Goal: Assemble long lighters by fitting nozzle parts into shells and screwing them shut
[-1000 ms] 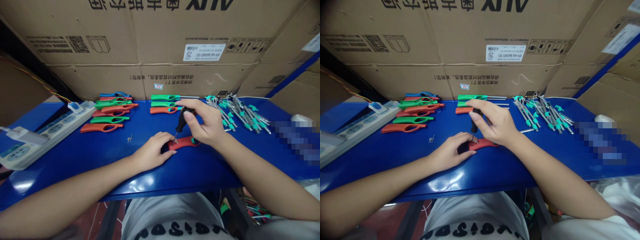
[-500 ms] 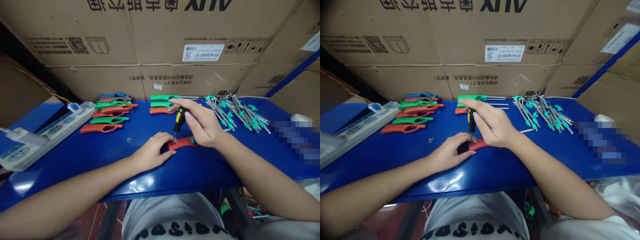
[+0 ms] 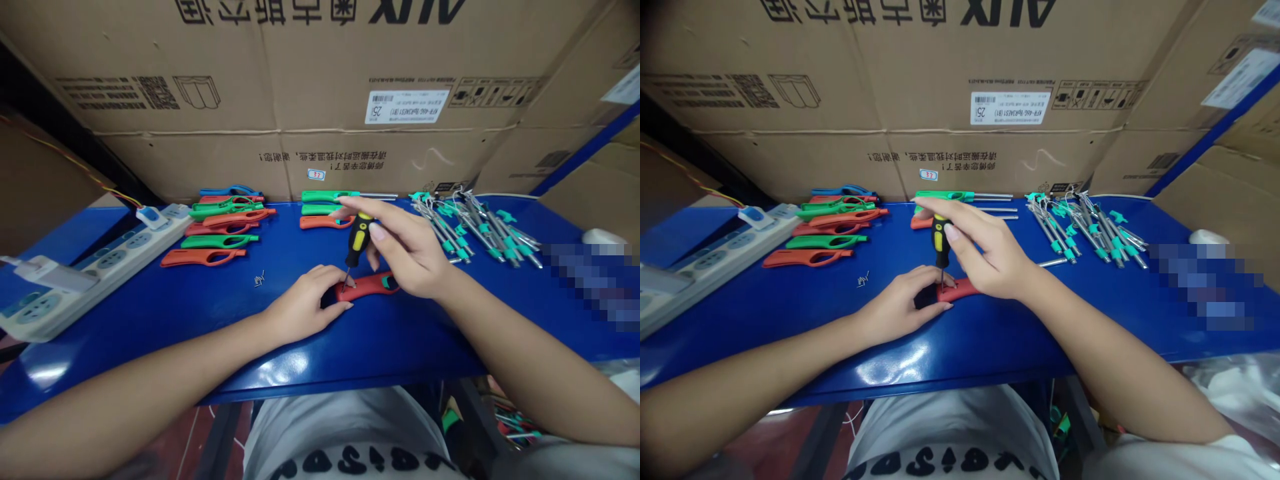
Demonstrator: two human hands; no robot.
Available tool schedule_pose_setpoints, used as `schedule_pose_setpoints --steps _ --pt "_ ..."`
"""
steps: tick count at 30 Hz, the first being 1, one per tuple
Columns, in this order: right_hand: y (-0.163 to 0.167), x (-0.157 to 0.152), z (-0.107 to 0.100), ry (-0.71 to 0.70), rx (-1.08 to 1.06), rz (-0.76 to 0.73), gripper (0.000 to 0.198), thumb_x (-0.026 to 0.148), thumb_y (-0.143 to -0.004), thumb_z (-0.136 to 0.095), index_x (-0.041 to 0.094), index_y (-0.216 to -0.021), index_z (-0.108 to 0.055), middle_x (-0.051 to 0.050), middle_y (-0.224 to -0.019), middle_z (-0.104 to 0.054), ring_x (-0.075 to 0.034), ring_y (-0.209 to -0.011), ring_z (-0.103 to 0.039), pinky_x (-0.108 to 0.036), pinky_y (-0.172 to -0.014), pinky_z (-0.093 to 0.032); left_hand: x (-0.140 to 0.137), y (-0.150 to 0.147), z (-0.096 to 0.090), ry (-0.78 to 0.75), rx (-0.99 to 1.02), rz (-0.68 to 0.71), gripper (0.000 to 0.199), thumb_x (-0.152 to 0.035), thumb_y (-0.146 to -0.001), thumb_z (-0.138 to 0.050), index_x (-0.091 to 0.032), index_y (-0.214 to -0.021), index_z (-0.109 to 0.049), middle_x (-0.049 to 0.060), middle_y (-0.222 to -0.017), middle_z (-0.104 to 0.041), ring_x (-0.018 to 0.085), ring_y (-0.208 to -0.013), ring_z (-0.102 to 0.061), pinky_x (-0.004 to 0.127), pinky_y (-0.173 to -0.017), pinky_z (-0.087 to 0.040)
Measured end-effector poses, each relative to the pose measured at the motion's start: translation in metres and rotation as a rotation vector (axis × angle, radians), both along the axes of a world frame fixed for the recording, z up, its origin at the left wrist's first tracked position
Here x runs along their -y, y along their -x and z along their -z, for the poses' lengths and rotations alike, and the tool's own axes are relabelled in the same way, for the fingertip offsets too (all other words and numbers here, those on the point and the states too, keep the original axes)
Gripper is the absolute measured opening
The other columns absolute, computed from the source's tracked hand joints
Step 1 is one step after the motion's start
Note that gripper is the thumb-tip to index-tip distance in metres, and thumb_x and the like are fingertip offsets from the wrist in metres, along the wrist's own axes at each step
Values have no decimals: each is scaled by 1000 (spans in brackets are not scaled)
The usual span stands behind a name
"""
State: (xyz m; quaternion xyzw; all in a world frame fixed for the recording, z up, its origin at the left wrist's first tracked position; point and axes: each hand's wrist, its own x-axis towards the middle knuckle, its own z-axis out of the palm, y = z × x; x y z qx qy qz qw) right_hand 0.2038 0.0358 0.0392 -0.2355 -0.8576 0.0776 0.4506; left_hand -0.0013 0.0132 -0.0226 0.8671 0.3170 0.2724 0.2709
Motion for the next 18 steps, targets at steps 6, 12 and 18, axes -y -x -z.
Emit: schedule_pose_setpoints --steps 6,12,18 --pt "-2 -3 2 -215 -12 182 27 46 -92 -66 23 -104 -72 -5 -88 -76 -18 -71 -69 -31 -69 -58 0 0 2 -17 -1 -18 22 -21 -89 -71 -18 -109 -61 7 -108 -70 23 -102 -65 39 -93 -51" --pt "-2 -4 0 -87 19 32 39 31 -105 -35 20 -134 -60 -9 -121 -72 -22 -111 -68 -37 -93 -57 -1 -1 1 -4 3 -5 20 -19 -89 -71 -17 -107 -62 7 -108 -70 22 -101 -65 38 -94 -51" --pt "0 -5 2 -108 -49 70 28 36 -94 -66 20 -117 -68 -7 -106 -75 -16 -77 -71 -28 -72 -59 -1 0 1 -5 -5 -8 19 -20 -89 -70 -19 -106 -62 6 -108 -70 22 -102 -65 38 -93 -51"
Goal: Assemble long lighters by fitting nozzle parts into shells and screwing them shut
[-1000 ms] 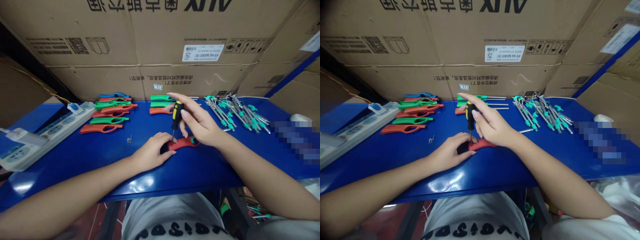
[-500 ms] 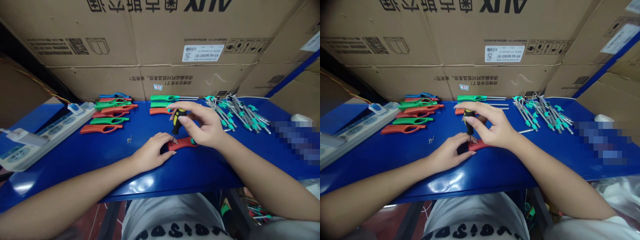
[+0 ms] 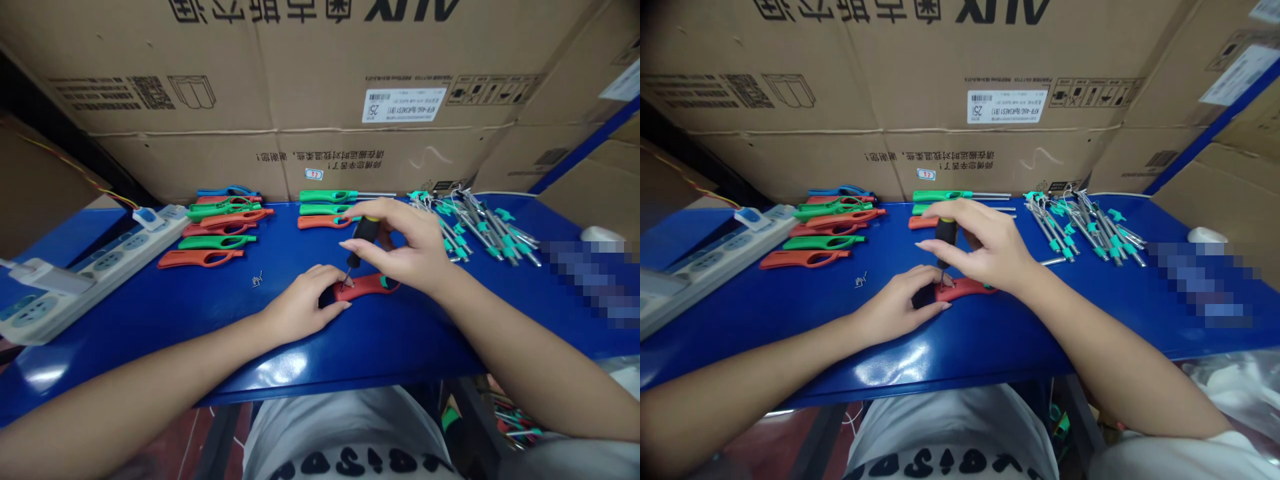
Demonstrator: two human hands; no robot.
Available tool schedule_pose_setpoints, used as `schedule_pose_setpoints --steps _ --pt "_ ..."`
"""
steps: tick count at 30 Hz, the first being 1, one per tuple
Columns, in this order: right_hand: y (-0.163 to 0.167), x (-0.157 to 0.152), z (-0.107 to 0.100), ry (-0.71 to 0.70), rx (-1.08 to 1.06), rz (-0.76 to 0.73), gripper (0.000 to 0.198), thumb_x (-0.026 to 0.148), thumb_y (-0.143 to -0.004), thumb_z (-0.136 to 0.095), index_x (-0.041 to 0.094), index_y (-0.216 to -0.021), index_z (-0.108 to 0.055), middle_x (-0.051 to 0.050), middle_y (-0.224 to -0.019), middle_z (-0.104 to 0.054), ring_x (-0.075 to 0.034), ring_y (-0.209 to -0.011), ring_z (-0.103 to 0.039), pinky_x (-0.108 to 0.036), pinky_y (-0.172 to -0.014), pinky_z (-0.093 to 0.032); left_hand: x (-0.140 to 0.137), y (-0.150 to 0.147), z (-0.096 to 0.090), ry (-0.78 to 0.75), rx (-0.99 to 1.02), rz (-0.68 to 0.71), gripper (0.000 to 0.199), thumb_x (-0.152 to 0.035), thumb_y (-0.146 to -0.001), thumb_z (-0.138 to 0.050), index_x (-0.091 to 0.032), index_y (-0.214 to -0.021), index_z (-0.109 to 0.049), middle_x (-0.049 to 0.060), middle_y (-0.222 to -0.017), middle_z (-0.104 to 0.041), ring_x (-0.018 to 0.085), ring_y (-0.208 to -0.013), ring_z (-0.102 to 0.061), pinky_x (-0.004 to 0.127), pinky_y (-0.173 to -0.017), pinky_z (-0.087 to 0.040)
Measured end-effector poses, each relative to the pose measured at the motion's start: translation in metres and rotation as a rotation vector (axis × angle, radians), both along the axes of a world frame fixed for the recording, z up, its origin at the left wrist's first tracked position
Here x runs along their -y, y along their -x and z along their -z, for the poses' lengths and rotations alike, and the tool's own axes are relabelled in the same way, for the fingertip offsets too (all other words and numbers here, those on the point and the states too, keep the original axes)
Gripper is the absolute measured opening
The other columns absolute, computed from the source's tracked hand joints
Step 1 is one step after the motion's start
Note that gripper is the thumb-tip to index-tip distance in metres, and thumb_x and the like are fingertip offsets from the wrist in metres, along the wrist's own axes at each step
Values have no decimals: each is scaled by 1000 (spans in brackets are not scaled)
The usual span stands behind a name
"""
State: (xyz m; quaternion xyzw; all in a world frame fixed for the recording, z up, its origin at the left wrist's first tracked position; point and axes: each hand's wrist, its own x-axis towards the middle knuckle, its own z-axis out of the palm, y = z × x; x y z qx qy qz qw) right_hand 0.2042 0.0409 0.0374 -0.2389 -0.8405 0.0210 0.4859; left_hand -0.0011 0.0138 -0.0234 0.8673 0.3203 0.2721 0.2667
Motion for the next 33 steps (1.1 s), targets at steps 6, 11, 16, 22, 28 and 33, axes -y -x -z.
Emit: schedule_pose_setpoints --steps 6,11,16,22,28,33 --pt "-3 4 -4 30 117 -44 38 30 -105 -39 22 -137 -58 -8 -120 -72 -19 -103 -69 -34 -87 -58 -1 0 1 -19 10 6 20 -19 -89 -71 -18 -107 -62 6 -108 -70 22 -101 -65 37 -94 -51" --pt "-1 2 -2 83 59 2 31 36 -99 -57 21 -125 -65 -7 -115 -73 -16 -84 -71 -28 -73 -58 -1 0 2 -2 9 -3 22 -19 -88 -72 -18 -108 -62 6 -109 -71 22 -103 -65 38 -95 -51" --pt "-2 3 -5 -78 70 13 27 35 -100 -55 20 -117 -70 -8 -105 -75 -20 -95 -71 -32 -82 -58 -1 0 1 -11 11 0 21 -19 -88 -71 -18 -107 -62 6 -109 -71 21 -101 -65 38 -94 -51" --pt "3 6 -6 92 13 -77 25 30 -101 -54 20 -121 -66 -6 -108 -74 -16 -87 -70 -28 -73 -58 -1 0 2 -22 3 0 23 -20 -88 -72 -18 -108 -62 7 -109 -71 23 -103 -65 38 -94 -51" --pt "-2 4 -5 -92 112 -11 22 30 -101 -52 19 -112 -68 -7 -96 -73 -19 -89 -69 -32 -78 -57 -1 0 2 -36 9 -4 22 -20 -88 -72 -17 -106 -62 6 -106 -70 21 -98 -65 36 -91 -52" --pt "1 6 -4 202 83 -112 37 27 -105 -40 20 -139 -52 -10 -126 -68 -17 -98 -69 -31 -81 -59 -1 0 0 5 -4 -3 21 -20 -88 -71 -19 -107 -62 6 -108 -71 22 -101 -65 38 -93 -51"
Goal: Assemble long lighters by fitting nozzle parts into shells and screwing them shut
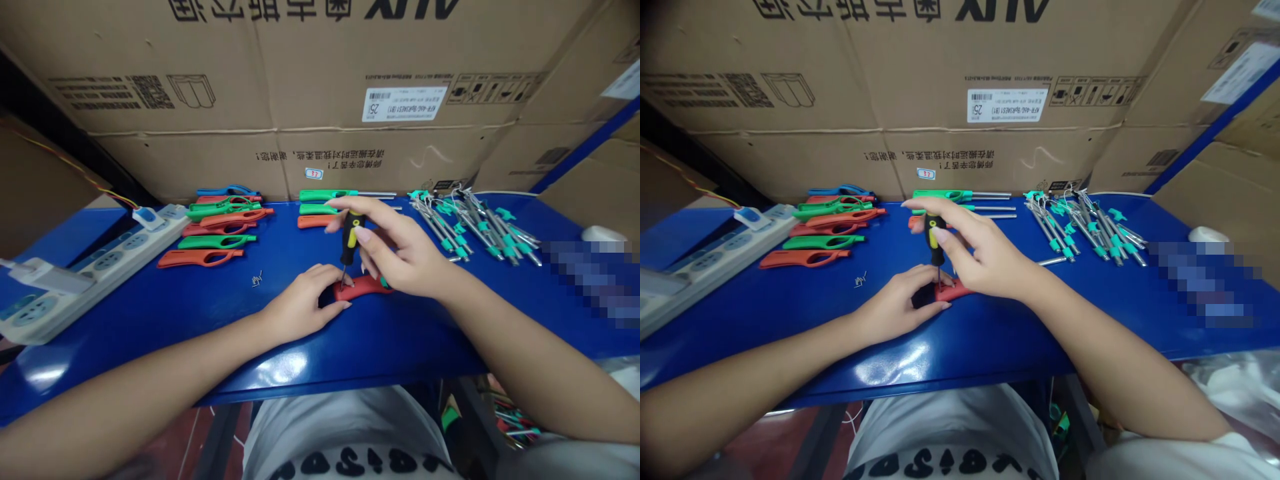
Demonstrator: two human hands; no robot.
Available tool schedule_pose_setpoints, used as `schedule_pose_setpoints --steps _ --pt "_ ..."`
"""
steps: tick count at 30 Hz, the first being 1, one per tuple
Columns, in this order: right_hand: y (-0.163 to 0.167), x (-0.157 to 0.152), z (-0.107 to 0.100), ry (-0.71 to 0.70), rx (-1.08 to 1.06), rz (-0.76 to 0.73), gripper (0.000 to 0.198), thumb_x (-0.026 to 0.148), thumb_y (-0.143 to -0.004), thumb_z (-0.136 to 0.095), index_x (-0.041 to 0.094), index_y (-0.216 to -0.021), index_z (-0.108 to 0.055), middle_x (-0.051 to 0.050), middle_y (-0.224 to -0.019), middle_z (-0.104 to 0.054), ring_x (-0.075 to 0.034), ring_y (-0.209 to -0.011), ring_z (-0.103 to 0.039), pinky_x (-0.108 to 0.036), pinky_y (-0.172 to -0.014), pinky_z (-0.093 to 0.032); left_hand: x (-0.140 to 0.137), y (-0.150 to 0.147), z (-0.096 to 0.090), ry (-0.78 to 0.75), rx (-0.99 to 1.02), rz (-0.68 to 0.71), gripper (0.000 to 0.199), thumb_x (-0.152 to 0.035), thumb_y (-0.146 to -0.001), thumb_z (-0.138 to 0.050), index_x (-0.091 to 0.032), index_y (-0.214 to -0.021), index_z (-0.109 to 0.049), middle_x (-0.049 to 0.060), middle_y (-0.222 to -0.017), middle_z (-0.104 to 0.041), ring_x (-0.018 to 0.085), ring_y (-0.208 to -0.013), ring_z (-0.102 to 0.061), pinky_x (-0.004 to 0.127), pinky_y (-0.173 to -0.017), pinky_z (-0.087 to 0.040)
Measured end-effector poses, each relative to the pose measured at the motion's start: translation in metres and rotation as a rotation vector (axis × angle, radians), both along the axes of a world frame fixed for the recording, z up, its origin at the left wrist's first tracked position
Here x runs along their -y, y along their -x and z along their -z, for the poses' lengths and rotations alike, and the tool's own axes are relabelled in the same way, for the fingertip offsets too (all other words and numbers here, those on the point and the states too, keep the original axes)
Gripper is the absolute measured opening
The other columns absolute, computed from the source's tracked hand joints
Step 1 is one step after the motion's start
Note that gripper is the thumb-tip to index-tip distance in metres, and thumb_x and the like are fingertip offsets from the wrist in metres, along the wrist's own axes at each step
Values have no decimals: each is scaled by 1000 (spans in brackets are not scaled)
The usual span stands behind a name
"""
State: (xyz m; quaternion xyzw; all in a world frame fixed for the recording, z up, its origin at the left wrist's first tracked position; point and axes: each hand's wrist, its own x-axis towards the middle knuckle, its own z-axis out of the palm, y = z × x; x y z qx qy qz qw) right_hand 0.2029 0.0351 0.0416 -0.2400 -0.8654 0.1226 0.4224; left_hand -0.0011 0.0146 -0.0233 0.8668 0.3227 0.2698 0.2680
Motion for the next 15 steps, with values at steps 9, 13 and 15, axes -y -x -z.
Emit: schedule_pose_setpoints --steps 9,13,15 --pt "-2 0 -1 -152 -3 89 38 35 -105 -41 21 -135 -60 -9 -119 -72 -19 -90 -71 -34 -81 -59 -1 0 2 -17 4 2 20 -20 -89 -71 -17 -106 -62 7 -107 -70 22 -100 -65 38 -93 -51" --pt "-2 -1 1 3 -42 54 38 32 -106 -39 24 -139 -57 -6 -116 -74 -14 -77 -70 -31 -74 -59 0 0 0 9 4 8 19 -20 -89 -70 -18 -106 -62 7 -109 -71 23 -103 -65 39 -95 -51" --pt "-3 -3 1 -135 -56 132 28 38 -99 -56 23 -119 -69 -6 -101 -76 -16 -75 -69 -31 -73 -58 0 0 1 3 8 3 21 -20 -88 -71 -19 -107 -62 7 -110 -70 23 -104 -65 39 -95 -51"
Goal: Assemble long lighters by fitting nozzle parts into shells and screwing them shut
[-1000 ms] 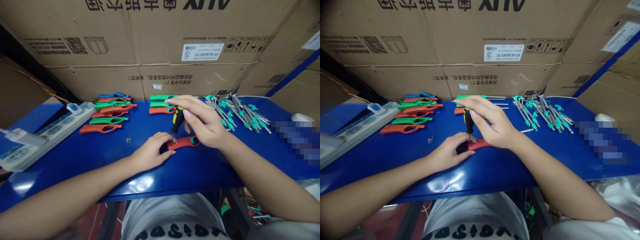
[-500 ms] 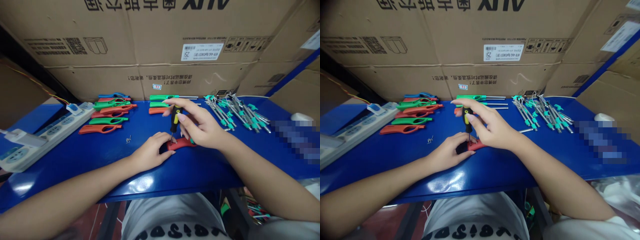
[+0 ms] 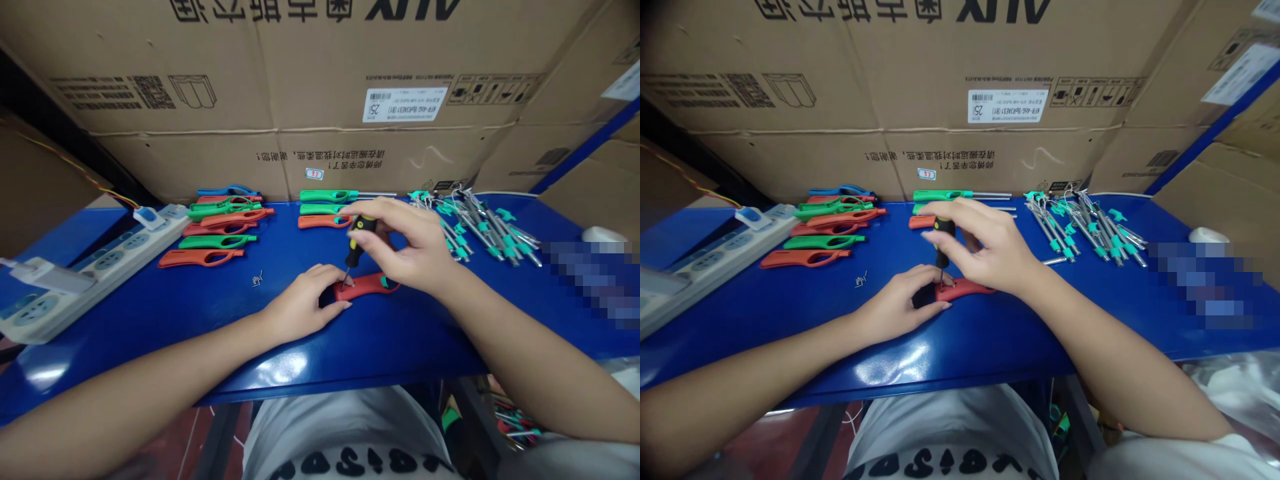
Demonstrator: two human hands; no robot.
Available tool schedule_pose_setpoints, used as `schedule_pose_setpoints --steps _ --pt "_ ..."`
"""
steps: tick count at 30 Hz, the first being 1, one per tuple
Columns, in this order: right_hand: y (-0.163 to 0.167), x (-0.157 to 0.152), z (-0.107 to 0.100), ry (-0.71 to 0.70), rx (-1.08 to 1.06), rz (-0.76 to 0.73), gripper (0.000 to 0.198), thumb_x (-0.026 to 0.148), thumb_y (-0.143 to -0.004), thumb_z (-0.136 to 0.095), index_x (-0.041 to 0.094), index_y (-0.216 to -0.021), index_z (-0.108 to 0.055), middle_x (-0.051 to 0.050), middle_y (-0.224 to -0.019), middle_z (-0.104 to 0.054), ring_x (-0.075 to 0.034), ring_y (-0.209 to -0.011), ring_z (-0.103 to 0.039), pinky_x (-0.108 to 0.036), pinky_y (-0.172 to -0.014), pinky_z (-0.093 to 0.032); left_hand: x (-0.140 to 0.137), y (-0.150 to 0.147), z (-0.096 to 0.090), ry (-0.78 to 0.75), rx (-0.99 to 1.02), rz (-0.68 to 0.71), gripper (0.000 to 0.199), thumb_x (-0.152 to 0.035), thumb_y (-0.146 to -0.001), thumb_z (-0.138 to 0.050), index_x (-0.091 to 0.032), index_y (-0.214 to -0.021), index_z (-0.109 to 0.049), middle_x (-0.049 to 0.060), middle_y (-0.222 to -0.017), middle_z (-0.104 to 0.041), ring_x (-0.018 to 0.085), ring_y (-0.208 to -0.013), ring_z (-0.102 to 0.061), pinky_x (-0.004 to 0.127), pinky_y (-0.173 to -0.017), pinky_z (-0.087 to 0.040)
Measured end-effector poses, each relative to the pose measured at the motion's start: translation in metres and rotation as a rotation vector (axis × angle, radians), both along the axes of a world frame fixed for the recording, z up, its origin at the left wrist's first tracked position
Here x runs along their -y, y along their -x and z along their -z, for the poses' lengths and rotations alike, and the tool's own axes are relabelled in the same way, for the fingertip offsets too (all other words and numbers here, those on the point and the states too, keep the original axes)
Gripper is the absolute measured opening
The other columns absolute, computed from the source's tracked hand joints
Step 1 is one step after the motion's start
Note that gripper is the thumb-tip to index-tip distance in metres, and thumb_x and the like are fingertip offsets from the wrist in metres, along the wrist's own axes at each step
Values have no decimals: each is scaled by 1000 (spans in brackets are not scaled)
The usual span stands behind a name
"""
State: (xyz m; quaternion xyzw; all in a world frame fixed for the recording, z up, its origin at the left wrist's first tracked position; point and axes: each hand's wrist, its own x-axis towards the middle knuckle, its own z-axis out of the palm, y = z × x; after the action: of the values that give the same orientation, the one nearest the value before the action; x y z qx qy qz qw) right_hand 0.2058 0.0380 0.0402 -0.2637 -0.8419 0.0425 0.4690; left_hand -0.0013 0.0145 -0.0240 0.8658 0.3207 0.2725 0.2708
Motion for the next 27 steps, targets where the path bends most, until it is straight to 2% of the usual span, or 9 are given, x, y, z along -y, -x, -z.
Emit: schedule_pose_setpoints --steps 2,4,7,10,14,16,19,22,27 --pt "-1 -1 0 -148 16 70 24 43 -92 -66 22 -103 -73 -5 -89 -75 -18 -74 -68 -31 -71 -58 0 0 1 -8 0 -11 22 -21 -88 -71 -19 -108 -62 7 -110 -70 23 -104 -66 39 -95 -51" --pt "-1 0 0 -183 51 55 26 42 -96 -60 22 -108 -72 -6 -92 -75 -20 -83 -70 -33 -75 -58 0 0 0 -11 0 -14 21 -21 -88 -71 -19 -107 -62 7 -109 -71 23 -102 -66 39 -94 -51" --pt "2 2 -1 -13 48 -67 38 31 -106 -37 20 -134 -59 -10 -119 -72 -19 -102 -69 -34 -85 -57 0 0 -1 -1 -4 -1 20 -20 -88 -70 -20 -106 -62 6 -108 -71 23 -101 -66 39 -94 -51" --pt "4 0 1 117 2 -109 36 30 -105 -40 20 -134 -58 -9 -116 -72 -16 -91 -70 -31 -78 -58 0 0 -1 4 -5 3 19 -19 -88 -70 -19 -106 -62 6 -108 -71 22 -101 -65 39 -94 -51" --pt "1 -5 4 -115 -38 31 24 41 -92 -67 20 -103 -70 -6 -92 -75 -18 -77 -69 -31 -73 -57 0 0 0 1 -4 1 22 -20 -88 -71 -19 -108 -62 7 -110 -70 22 -103 -65 39 -95 -51" --pt "1 -6 6 -146 -31 28 24 41 -96 -61 20 -105 -70 -7 -94 -75 -20 -85 -70 -34 -78 -58 0 0 1 2 -2 1 22 -21 -89 -71 -19 -109 -61 7 -111 -70 23 -104 -65 40 -96 -51" --pt "5 -3 9 84 -86 -75 35 32 -106 -37 21 -130 -60 -10 -119 -72 -18 -90 -71 -33 -75 -59 0 0 1 2 5 7 21 -20 -89 -70 -19 -108 -61 7 -111 -70 23 -104 -65 40 -95 -51" --pt "9 -3 12 242 -173 -92 34 33 -106 -40 21 -131 -58 -9 -116 -73 -14 -76 -70 -28 -62 -58 -1 0 1 4 5 7 20 -20 -89 -70 -19 -107 -61 7 -109 -70 23 -103 -65 40 -94 -51" --pt "5 -6 12 -96 -123 56 25 44 -90 -70 20 -95 -68 -6 -88 -74 -19 -76 -70 -32 -72 -59 1 -1 2 7 6 -10 20 -20 -89 -70 -20 -108 -62 6 -109 -71 23 -103 -64 41 -95 -51"
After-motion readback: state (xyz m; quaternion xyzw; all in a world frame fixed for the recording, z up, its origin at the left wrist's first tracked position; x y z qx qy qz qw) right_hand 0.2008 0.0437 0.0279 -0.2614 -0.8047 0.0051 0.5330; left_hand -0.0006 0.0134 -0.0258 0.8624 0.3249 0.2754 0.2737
